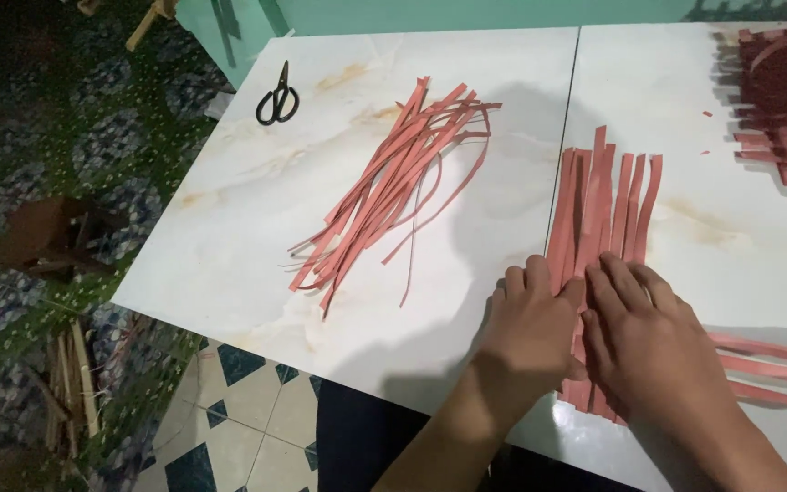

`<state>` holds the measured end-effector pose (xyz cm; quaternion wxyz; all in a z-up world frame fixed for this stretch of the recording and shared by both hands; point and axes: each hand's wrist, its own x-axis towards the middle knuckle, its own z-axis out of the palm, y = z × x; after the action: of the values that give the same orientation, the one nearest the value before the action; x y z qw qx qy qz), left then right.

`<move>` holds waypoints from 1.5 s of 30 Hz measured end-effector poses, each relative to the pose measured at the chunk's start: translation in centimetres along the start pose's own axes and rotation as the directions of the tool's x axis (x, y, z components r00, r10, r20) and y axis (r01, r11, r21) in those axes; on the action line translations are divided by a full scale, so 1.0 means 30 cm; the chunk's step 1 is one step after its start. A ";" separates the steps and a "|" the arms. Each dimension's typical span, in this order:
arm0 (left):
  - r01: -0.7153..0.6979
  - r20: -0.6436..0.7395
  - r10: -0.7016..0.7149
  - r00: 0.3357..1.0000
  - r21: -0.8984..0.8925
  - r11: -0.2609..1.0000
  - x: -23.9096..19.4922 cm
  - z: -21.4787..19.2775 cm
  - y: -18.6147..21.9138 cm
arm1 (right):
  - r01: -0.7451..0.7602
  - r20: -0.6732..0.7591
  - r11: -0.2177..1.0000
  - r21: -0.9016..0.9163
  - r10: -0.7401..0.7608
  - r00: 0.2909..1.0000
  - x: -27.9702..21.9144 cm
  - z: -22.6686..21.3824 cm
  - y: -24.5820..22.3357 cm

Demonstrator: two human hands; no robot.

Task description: The person weaves pink strips of material by hand on a white tabletop, interlacing horizontal and vertical strips to form a grid. A pair of scissors and a completed woven mat are visible nearby.

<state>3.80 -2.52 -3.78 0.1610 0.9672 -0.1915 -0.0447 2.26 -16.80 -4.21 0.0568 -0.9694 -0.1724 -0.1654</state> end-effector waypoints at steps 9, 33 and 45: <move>-0.108 -0.157 0.056 0.986 -0.340 0.934 -0.081 -0.144 -0.027 | -0.130 -0.160 0.893 0.431 0.217 0.963 -0.084 -0.205 -0.079; 0.038 -0.323 -0.588 0.742 -0.855 0.518 -0.337 -0.181 -0.079 | -0.219 -0.366 0.892 0.395 0.371 0.853 -0.278 -0.039 0.006; -0.098 -0.313 -0.401 0.861 -0.875 0.474 -0.338 -0.030 0.173 | -0.491 0.576 -0.332 0.806 0.631 0.519 -0.038 -0.265 -0.163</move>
<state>-7.28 -2.90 -0.96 0.6635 0.7426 -0.0059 0.0905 -2.86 -13.91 3.14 0.7572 -0.5956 0.2681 -0.0066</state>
